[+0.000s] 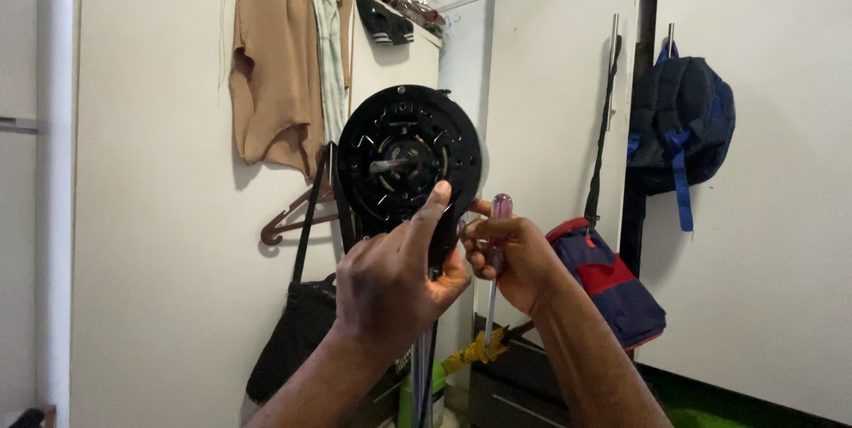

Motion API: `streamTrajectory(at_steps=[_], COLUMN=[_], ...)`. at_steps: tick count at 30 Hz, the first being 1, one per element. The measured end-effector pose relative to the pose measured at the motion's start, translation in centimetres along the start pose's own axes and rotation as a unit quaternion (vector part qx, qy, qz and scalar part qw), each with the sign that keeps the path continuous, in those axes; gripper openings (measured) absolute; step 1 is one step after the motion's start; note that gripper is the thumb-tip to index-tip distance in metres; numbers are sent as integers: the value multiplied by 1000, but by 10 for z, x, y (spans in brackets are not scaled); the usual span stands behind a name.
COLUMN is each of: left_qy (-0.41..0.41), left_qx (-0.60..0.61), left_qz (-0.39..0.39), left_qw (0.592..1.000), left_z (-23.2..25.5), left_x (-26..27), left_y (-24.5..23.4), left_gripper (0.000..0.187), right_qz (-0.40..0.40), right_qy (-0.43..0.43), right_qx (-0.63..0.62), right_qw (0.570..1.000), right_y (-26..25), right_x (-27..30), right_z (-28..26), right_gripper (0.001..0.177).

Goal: The person uses a screwdriver to remove screws from the rear housing of a standing electric fan. They loosen and remove several screws, then detach the rear motor cover from the fan stand.

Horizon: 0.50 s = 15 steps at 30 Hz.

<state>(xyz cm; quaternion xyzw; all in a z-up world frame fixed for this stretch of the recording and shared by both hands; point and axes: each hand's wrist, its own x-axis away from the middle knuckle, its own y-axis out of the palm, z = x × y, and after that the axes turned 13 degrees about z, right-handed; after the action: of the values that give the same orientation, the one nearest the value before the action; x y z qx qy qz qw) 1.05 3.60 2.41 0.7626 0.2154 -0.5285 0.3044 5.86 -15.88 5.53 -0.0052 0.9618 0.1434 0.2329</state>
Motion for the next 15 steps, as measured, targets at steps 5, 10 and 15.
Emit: streamTrajectory(at_steps=[5,10,15], left_qy=[11,17,8], left_qx=[-3,13,55], left_qz=[7,-35,-40], left_qw=[1000,999,998], left_z=[-6,-7,-10], left_x=[2,0,-4], left_y=[4,0,-9], left_gripper=[67,73,70], right_qz=[-16,-5,-11], right_qy=[2,20,21], right_qx=[-14,-40,-45], right_qw=[1000,999,999], right_y=[1,0,-3], right_x=[-1,-2,-2], right_z=[3,7,13], right_gripper=[48,42,37])
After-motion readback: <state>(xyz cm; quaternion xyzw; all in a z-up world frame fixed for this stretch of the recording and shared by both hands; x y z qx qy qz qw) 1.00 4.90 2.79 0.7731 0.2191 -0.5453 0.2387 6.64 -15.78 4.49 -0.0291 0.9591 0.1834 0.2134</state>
